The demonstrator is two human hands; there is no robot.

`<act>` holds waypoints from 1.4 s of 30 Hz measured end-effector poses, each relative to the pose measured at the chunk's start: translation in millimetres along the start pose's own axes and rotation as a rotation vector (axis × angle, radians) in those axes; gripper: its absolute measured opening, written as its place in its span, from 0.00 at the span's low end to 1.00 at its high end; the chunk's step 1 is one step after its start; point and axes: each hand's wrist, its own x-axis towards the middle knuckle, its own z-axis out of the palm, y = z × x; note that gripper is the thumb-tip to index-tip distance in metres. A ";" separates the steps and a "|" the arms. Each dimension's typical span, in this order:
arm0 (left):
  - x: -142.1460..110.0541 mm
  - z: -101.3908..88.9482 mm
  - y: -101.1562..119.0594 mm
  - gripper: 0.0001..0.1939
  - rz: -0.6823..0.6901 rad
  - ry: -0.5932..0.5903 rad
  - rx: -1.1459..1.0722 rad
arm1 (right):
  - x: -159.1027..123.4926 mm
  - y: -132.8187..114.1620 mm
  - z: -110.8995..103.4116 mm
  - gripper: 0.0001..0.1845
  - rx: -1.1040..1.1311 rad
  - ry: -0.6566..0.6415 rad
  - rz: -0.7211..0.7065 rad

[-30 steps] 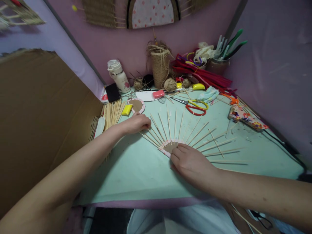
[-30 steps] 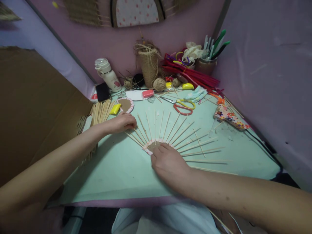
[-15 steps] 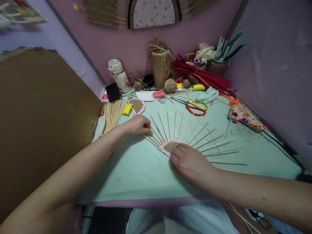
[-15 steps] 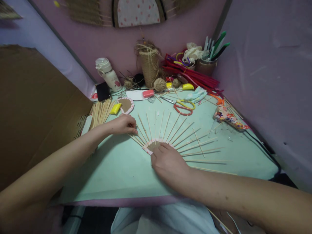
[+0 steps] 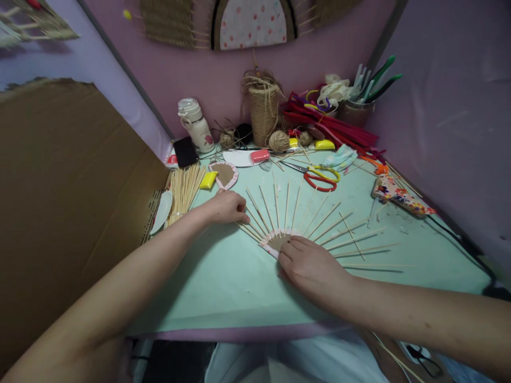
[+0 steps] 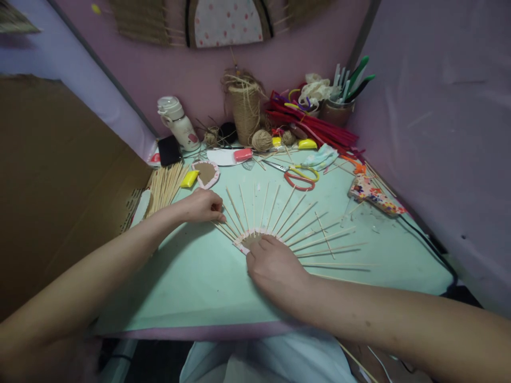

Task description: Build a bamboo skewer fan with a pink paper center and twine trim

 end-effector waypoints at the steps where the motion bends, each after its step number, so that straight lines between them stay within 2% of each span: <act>1: 0.1 0.1 0.1 0.17 0.002 0.000 0.002 | 0.2 0.0 -0.1 0.07 -0.005 -0.008 -0.005; 7: 0.8 -1.8 0.3 0.18 -0.008 -0.005 0.007 | 1.1 -2.0 -4.0 0.05 0.020 -0.052 0.009; 12: -2.5 -2.9 -1.5 0.17 0.008 0.009 -0.019 | 4.9 8.8 -33.5 0.07 0.172 -0.186 0.002; 15: -6.0 -0.7 -1.9 0.16 0.014 0.044 -0.044 | 20.2 26.6 -56.7 0.09 0.227 -0.222 0.090; 18: -10.1 3.4 -1.1 0.15 -0.008 0.091 -0.094 | 53.5 48.1 -67.4 0.08 0.224 -0.190 0.196; 22: -14.3 8.2 0.1 0.14 -0.023 0.147 -0.124 | 112.2 66.9 -55.1 0.11 0.218 -0.233 0.256; 27: -16.5 10.2 -0.5 0.14 -0.036 0.153 -0.120 | 159.9 63.5 -29.4 0.13 0.163 -0.273 0.313; 36: -15.1 14.7 -5.7 0.15 -0.047 0.172 -0.094 | 178.1 59.6 -6.2 0.22 0.176 -0.325 0.384; 42: -17.7 13.1 -3.5 0.14 -0.082 0.183 -0.080 | 180.2 59.4 -1.4 0.20 0.203 -0.333 0.488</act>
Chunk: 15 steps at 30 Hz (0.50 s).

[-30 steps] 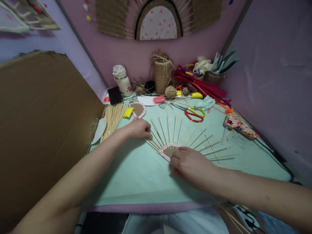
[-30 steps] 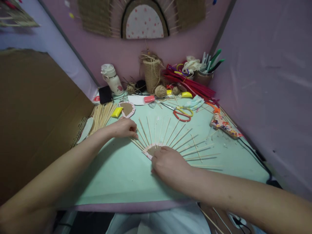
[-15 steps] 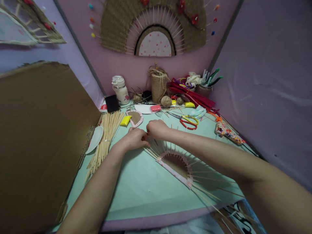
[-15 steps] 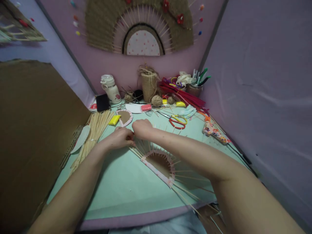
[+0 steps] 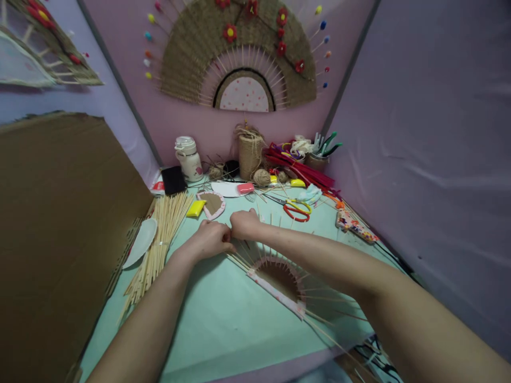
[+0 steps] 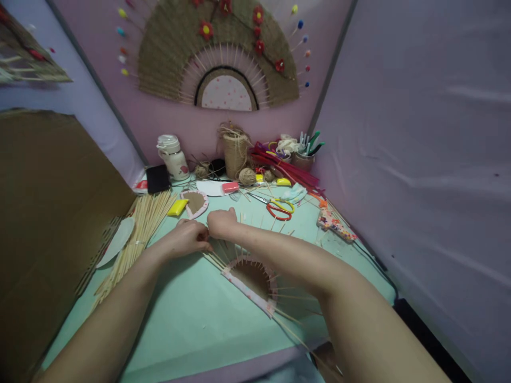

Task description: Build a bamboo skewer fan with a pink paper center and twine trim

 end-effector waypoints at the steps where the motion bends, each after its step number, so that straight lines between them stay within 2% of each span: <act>1: -0.5 -0.4 0.5 0.14 0.003 0.007 0.000 | -0.1 1.0 0.6 0.19 0.012 0.002 0.015; 6: -0.4 -1.0 1.3 0.14 0.008 0.009 -0.002 | 1.4 8.9 1.3 0.20 0.085 -0.032 0.070; 11: -0.5 -1.3 2.3 0.15 -0.009 -0.011 -0.004 | 5.0 12.5 -3.6 0.21 0.156 -0.086 0.065; 15: -1.1 -1.4 2.7 0.14 -0.001 -0.010 -0.013 | 0.8 11.5 -13.3 0.16 0.211 -0.117 0.063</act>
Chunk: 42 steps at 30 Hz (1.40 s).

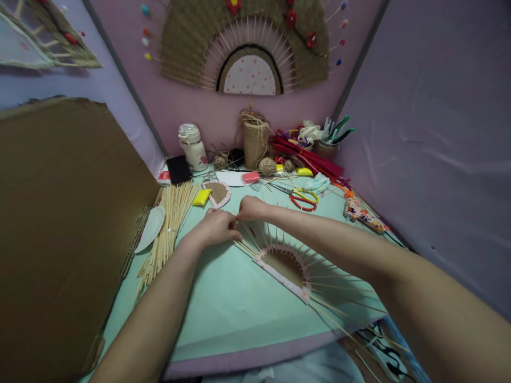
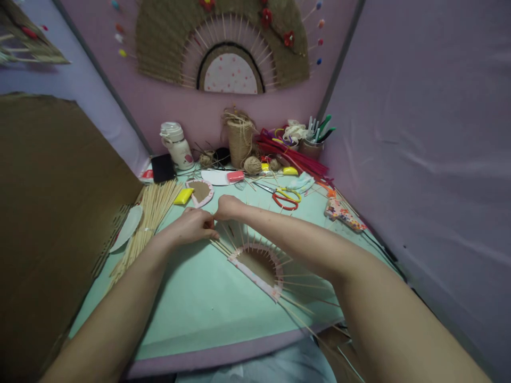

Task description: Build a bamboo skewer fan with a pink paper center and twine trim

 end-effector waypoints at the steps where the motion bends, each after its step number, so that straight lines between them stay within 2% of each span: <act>1: 0.0 0.0 0.1 0.14 0.002 0.002 0.002 | -2.4 -0.9 -2.4 0.14 0.018 -0.017 0.005; 3: 0.1 -0.2 0.5 0.14 -0.001 -0.003 0.013 | -7.2 -2.1 -6.7 0.11 0.063 -0.064 0.022; 9: -1.0 -1.8 3.6 0.15 0.004 -0.008 0.022 | -12.9 4.2 -8.6 0.10 0.192 -0.262 0.041; 14: -0.6 -0.7 2.8 0.16 0.008 -0.006 0.004 | -13.4 20.1 -1.1 0.07 0.278 -0.422 -0.029; 18: 0.6 0.8 1.8 0.16 0.011 -0.001 -0.009 | -14.5 31.7 4.8 0.09 0.332 -0.484 -0.097; 24: 0.8 1.7 1.5 0.16 0.010 0.000 -0.016 | -15.4 42.0 8.0 0.12 0.334 -0.489 -0.173; 33: 0.8 3.8 -1.7 0.17 0.071 0.010 -0.052 | -14.2 50.1 16.1 0.13 0.314 -0.399 -0.236; 42: 2.9 6.9 3.2 0.18 0.017 0.022 0.012 | -18.4 50.0 17.0 0.12 0.291 -0.339 -0.240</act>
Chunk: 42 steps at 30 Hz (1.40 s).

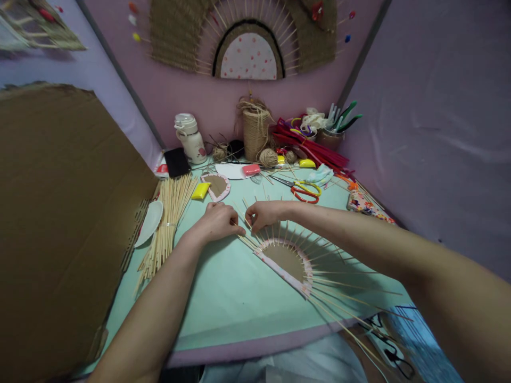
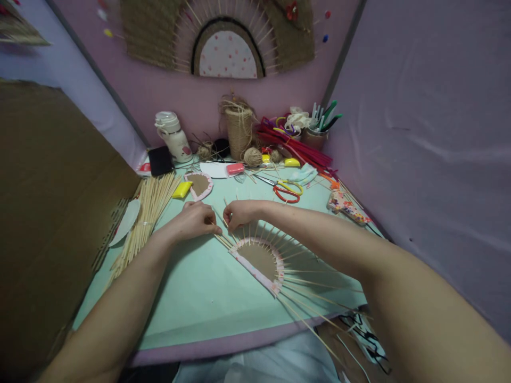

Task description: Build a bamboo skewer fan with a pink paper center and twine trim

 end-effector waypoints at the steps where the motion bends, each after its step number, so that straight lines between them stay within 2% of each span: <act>1: -0.3 -0.4 1.0 0.19 -0.007 0.001 0.003 | -0.4 -0.7 0.4 0.12 -0.004 0.005 0.002; 10: -1.2 -3.5 4.9 0.19 -0.041 -0.005 0.041 | -2.5 -8.3 4.5 0.09 -0.032 0.028 0.015; 23: -2.5 -4.6 7.0 0.19 -0.040 0.009 0.051 | -1.2 -4.0 7.2 0.09 -0.021 0.047 0.020; 29: -4.9 -3.3 5.1 0.18 0.000 0.043 -0.005 | -11.9 -5.5 -0.7 0.14 -0.024 0.070 0.042; 34: -12.3 -9.0 3.1 0.20 0.001 0.092 -0.055 | -40.7 -3.2 -18.1 0.21 -0.025 0.181 0.067; 37: -37.4 -14.7 9.9 0.20 -0.038 0.241 -0.179 | -73.9 -0.1 -26.0 0.20 -0.004 0.278 0.100; 40: -77.8 -6.0 30.2 0.20 -0.173 0.395 -0.514 | -122.6 2.2 -22.8 0.19 0.048 0.329 0.139; 41: -91.5 1.9 39.7 0.20 -0.255 0.407 -0.676 | -141.3 2.9 -17.7 0.18 0.049 0.335 0.131; 42: -104.0 11.9 49.8 0.21 -0.326 0.355 -0.834 | -160.5 3.7 -10.2 0.18 0.038 0.352 0.107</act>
